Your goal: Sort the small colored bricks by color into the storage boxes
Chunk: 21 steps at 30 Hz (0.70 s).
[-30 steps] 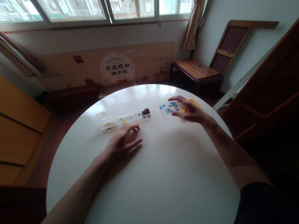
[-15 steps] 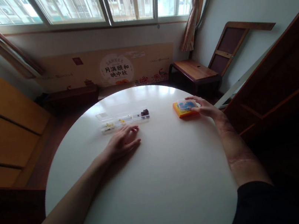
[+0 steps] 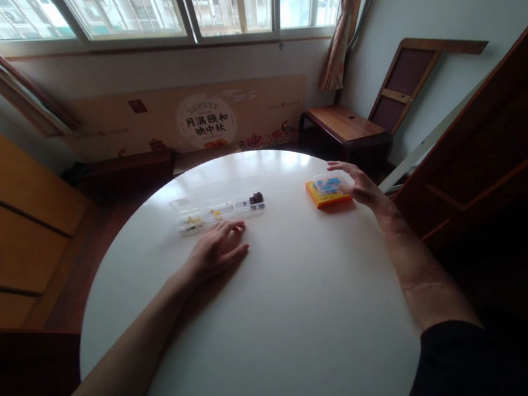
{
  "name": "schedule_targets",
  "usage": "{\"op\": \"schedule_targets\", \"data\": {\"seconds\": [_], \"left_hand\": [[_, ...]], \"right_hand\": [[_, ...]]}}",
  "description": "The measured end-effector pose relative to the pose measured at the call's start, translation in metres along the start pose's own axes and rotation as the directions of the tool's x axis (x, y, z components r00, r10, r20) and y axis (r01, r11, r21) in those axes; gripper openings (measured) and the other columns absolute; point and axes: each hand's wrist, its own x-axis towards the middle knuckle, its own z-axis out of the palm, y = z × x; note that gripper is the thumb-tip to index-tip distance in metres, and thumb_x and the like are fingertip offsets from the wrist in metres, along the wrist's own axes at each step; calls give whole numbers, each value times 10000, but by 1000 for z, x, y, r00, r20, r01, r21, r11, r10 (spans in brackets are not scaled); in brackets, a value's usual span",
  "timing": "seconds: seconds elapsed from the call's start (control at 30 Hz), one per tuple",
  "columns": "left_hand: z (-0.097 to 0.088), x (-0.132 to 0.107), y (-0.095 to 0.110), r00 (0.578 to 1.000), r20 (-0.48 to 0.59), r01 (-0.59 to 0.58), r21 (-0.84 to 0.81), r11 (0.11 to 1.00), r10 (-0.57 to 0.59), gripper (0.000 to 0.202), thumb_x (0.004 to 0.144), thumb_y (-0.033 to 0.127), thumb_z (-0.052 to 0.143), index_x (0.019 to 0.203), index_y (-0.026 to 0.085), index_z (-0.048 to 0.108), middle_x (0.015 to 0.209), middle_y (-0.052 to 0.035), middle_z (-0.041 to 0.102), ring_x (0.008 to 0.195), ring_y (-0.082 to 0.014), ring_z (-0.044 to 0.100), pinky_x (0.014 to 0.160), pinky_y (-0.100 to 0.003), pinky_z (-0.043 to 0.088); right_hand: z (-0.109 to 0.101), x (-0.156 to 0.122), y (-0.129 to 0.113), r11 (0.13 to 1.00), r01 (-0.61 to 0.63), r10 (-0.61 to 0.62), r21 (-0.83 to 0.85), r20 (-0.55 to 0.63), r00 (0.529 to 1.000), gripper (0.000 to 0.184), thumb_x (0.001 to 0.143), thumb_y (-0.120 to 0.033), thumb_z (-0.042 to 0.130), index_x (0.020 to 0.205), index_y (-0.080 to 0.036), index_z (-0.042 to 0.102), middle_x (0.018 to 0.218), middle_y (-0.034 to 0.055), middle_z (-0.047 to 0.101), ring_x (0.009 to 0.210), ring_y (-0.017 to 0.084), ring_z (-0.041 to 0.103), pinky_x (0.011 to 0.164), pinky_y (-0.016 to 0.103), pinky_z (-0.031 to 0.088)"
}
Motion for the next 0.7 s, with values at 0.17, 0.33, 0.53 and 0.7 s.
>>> {"op": "schedule_targets", "data": {"seconds": [0.17,0.33,0.53,0.7], "left_hand": [[2,0,-1,1000,-7,3,-4,1000,-3,423,1003,504,692,1361,281,664,1352,-89,749,1289,-331,693,1148,-507,537],[1,-1,0,1000,-16,3,4,1000,-3,392,1021,488,663,1355,286,679,1385,-90,738,1298,-323,691,1129,-491,551],[1,-4,3,996,-93,18,-3,1000,-18,410,1032,443,649,1410,287,628,1327,-75,761,1185,-283,740,1054,-458,579],[1,-6,3,980,-189,61,10,998,-58,452,1031,407,656,1458,282,576,1282,-64,768,1073,-249,761,959,-419,595]], "right_hand": [[32,18,-52,957,258,-270,-134,-82,959,429,915,-253,672,1339,-295,730,1462,74,713,1452,355,589,1322,613,405],[100,43,-93,905,405,-392,-132,117,913,548,972,-283,698,1512,-263,602,1506,113,671,1404,363,616,1256,606,480],[167,83,-99,888,415,-389,-199,158,907,542,990,-290,707,1518,-214,611,1482,133,705,1343,340,659,1172,557,552],[180,89,-97,903,356,-326,-240,154,933,252,1047,-235,610,1215,-229,797,1160,86,830,1035,284,766,986,466,618]]}}
